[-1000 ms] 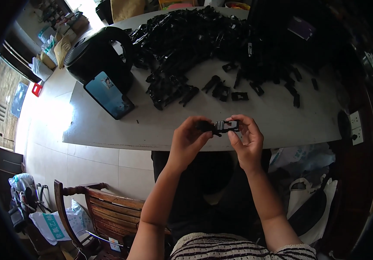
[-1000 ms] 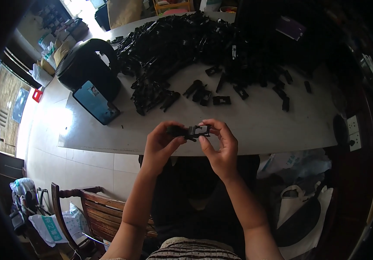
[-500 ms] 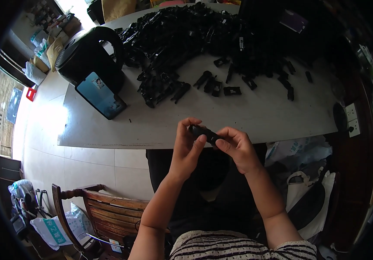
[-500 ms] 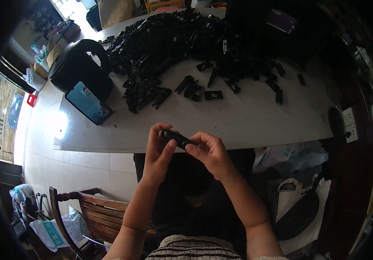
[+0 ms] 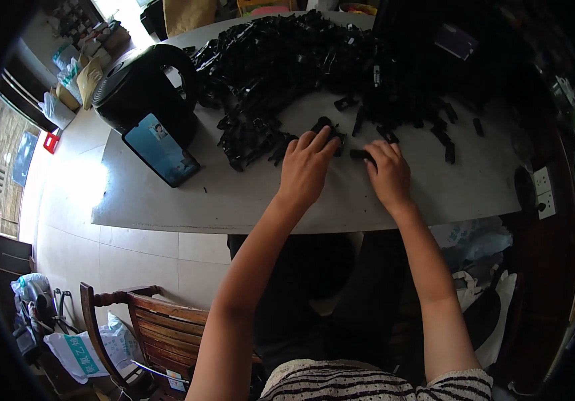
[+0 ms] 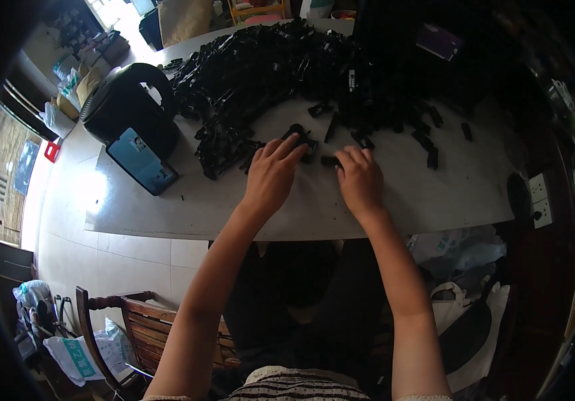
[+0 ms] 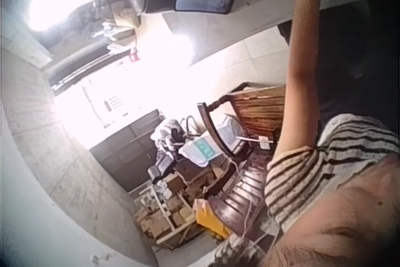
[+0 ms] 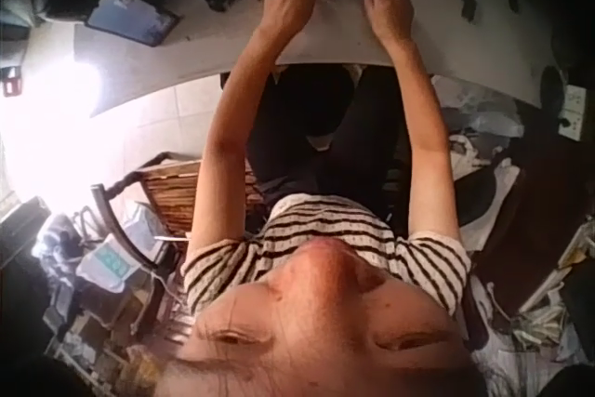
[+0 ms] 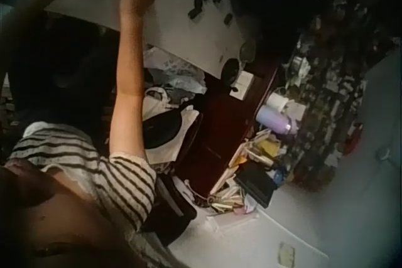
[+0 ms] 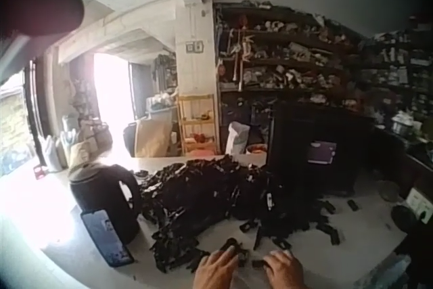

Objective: The person assembles small black plastic components by hand on a table.

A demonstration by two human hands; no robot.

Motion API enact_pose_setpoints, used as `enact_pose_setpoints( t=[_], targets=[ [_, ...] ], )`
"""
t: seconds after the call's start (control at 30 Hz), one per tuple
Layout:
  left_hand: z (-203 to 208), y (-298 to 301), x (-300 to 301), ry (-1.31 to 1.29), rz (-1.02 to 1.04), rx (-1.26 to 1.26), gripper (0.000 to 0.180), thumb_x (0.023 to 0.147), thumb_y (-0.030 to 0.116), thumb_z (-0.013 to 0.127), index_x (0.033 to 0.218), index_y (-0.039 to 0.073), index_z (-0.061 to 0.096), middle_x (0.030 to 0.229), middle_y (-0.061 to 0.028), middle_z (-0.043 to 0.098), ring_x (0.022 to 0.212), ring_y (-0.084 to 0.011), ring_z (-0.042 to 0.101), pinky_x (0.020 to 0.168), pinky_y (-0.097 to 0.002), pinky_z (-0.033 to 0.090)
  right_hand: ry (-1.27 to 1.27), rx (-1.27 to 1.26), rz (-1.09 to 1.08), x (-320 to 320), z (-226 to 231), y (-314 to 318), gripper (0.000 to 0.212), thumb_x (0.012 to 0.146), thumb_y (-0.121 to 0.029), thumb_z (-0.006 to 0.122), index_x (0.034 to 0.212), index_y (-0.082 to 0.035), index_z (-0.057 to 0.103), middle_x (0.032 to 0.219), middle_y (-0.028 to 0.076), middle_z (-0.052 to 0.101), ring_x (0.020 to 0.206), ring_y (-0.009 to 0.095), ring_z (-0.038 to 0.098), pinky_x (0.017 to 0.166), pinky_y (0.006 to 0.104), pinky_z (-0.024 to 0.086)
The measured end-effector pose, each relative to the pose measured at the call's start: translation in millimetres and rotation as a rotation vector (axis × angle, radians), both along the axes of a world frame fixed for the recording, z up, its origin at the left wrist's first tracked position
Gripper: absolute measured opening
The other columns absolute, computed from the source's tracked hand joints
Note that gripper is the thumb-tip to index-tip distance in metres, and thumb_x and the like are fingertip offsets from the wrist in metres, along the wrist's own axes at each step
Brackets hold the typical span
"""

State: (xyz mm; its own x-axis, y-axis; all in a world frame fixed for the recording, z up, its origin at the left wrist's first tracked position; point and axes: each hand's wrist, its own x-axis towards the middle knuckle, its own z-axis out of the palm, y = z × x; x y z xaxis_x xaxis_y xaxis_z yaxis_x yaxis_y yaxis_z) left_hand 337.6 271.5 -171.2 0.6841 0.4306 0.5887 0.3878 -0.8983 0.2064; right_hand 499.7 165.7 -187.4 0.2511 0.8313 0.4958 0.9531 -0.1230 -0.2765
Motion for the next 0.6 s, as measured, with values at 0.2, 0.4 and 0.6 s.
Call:
enact_pose_setpoints(
  t=[0.2,0.4,0.6],
  targets=[
    [-8,11,-12,-0.232,-0.079,-0.263,0.029,0.077,-0.004,0.059,0.105,0.003,0.064,0.101,-0.0096,0.066,0.092,-0.0279,0.062,0.079,-0.0344,0.049,0.269,0.109,0.010,-6,1,-26,0.027,0.081,-0.008,0.067,0.107,-0.007,0.061,0.090,0.004,0.064,0.080,0.021,0.060,0.070,0.0314,0.050],
    [15,-22,-32,-0.612,-0.169,-1.156,0.016,0.089,0.001,0.058,0.104,-0.001,0.063,0.086,-0.0008,0.063,0.082,-0.0042,0.057,0.073,-0.0201,0.045,1.063,0.119,0.277,-50,37,-21,0.023,0.089,-0.012,0.064,0.109,-0.002,0.058,0.076,0.002,0.061,0.063,0.006,0.055,0.057,0.0197,0.045],
    [16,-44,-40,-0.559,-0.262,-1.311,0.026,0.082,0.000,0.067,0.107,0.002,0.059,0.096,-0.0001,0.062,0.079,-0.0017,0.053,0.068,-0.0160,0.043,0.950,0.042,0.237,-61,43,-30,0.027,0.086,-0.016,0.069,0.106,-0.001,0.060,0.069,0.000,0.061,0.056,0.004,0.050,0.051,0.0196,0.040]
  ],
)
